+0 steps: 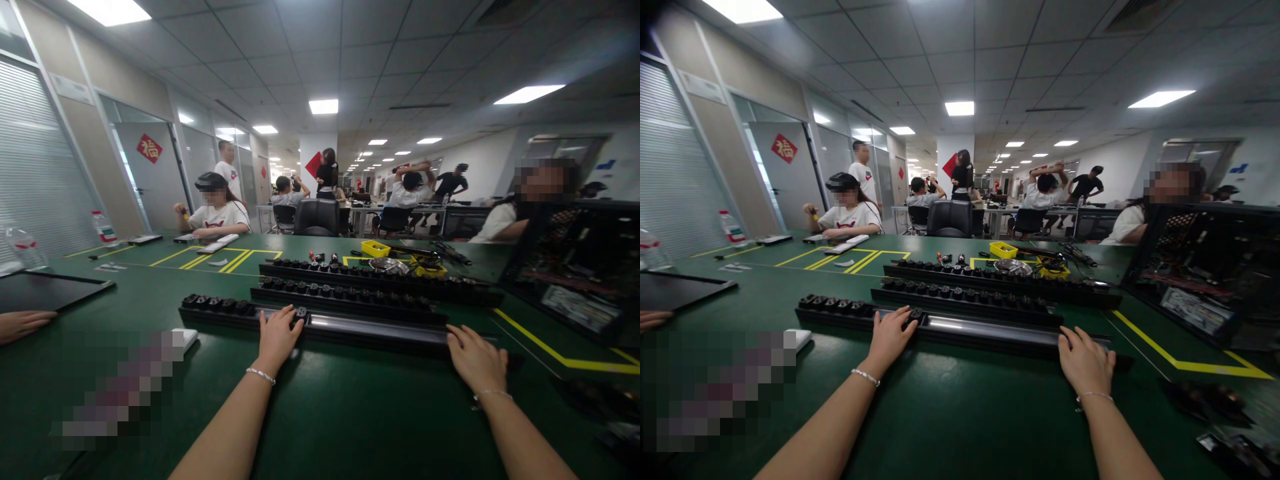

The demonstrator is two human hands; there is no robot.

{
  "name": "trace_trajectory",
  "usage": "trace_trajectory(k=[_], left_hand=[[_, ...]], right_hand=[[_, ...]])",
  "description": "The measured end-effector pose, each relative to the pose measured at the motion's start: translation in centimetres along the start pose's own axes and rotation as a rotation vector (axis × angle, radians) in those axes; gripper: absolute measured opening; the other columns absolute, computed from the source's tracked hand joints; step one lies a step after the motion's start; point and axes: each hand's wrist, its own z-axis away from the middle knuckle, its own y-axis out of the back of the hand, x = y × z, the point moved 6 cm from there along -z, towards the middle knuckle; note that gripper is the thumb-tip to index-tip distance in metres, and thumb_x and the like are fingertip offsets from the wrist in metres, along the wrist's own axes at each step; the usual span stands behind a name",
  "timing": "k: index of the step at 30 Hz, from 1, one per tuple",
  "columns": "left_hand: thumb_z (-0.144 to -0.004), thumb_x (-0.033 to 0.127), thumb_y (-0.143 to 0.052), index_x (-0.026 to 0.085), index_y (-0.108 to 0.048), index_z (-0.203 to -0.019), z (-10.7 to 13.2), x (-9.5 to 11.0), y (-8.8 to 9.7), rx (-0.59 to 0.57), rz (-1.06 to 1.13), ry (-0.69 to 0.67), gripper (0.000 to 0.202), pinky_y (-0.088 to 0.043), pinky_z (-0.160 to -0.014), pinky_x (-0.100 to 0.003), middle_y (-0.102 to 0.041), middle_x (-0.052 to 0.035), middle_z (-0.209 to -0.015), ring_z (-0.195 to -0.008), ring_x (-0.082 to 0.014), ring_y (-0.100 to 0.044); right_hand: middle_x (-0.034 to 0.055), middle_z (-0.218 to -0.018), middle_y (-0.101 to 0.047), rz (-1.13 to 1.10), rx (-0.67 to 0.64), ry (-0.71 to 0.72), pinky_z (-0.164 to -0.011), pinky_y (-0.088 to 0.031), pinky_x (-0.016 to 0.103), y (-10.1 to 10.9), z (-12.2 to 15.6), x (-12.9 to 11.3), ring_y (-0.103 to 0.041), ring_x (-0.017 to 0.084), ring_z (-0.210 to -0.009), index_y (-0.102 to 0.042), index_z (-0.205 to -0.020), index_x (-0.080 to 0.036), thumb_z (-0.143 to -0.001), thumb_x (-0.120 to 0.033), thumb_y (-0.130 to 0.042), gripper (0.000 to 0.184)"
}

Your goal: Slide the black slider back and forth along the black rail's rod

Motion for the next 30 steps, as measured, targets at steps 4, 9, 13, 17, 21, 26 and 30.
trace_trajectory(k=[4,9,13,17,21,26,30], left_hand=[[-0.083,0.044,-0.041,0.027,-0.061,-0.106,-0.06,-0.02,-0.1,-0.004,0.011,-0.005,0.034,-0.015,-0.105,-0.054,-0.056,-0.0013,-0.122,-0.107,-0.0215,-0.051],[-0.084,0.045,-0.038,0.029,-0.061,-0.106,-0.05,-0.05,-0.12,-0.018,-0.004,-0.002,0.035,-0.015,-0.105,-0.053,-0.056,0.0001,-0.123,-0.105,-0.0212,-0.053],[-0.084,0.046,-0.037,0.031,-0.061,-0.106,-0.06,0.05,-0.08,-0.037,-0.017,-0.002,0.036,-0.014,-0.105,-0.053,-0.055,0.0008,-0.124,-0.107,-0.0216,-0.052],[-0.084,0.046,-0.037,0.032,-0.06,-0.106,-0.07,0.09,-0.08,-0.051,-0.008,0.005,0.035,-0.013,-0.105,-0.054,-0.054,0.0013,-0.124,-0.107,-0.022,-0.052],[-0.084,0.046,-0.037,0.033,-0.06,-0.106,-0.02,0.13,-0.03,-0.04,-0.003,-0.002,0.035,-0.013,-0.105,-0.054,-0.055,0.0013,-0.124,-0.107,-0.022,-0.052],[-0.084,0.046,-0.038,0.032,-0.06,-0.106,-0.01,0.13,-0.06,-0.05,0.009,0.002,0.034,-0.011,-0.105,-0.054,-0.054,0.0012,-0.125,-0.107,-0.0215,-0.051],[-0.084,0.046,-0.038,0.033,-0.06,-0.106,-0.02,0.18,0.0,-0.052,0.015,0.0,0.034,-0.011,-0.105,-0.055,-0.054,0.0016,-0.125,-0.107,-0.0216,-0.052]], right_hand=[[0.0063,-0.131,-0.046,-0.002,0.0,0.004,-0.099,-0.02,0.054,-0.06,-0.05,0.0,-0.041,0.032,-0.116,-0.052,-0.123,-0.027,-0.082,-0.051,-0.017,0.059],[0.0069,-0.131,-0.045,0.007,0.0,0.006,-0.099,-0.02,0.054,0.1,0.08,-0.2,-0.041,0.032,-0.115,-0.051,-0.123,-0.026,-0.082,-0.05,-0.017,0.059],[0.0066,-0.131,-0.045,0.016,0.004,0.004,-0.098,-0.021,0.054,0.29,0.2,-0.33,-0.041,0.032,-0.115,-0.05,-0.124,-0.026,-0.082,-0.05,-0.016,0.059],[0.0064,-0.131,-0.045,0.022,0.011,0.012,-0.098,-0.022,0.054,0.3,0.2,-0.35,-0.042,0.032,-0.114,-0.051,-0.123,-0.027,-0.082,-0.05,-0.017,0.059],[0.0053,-0.131,-0.045,0.016,0.015,0.008,-0.098,-0.021,0.054,0.31,0.26,-0.3,-0.042,0.031,-0.115,-0.051,-0.123,-0.028,-0.082,-0.049,-0.016,0.058],[0.0057,-0.131,-0.045,0.016,0.004,0.008,-0.098,-0.022,0.053,0.32,0.27,-0.35,-0.042,0.031,-0.115,-0.052,-0.122,-0.028,-0.082,-0.049,-0.016,0.058],[0.0069,-0.13,-0.046,0.014,0.004,0.014,-0.098,-0.021,0.054,0.35,0.22,-0.39,-0.043,0.031,-0.114,-0.052,-0.122,-0.027,-0.082,-0.05,-0.016,0.059]])
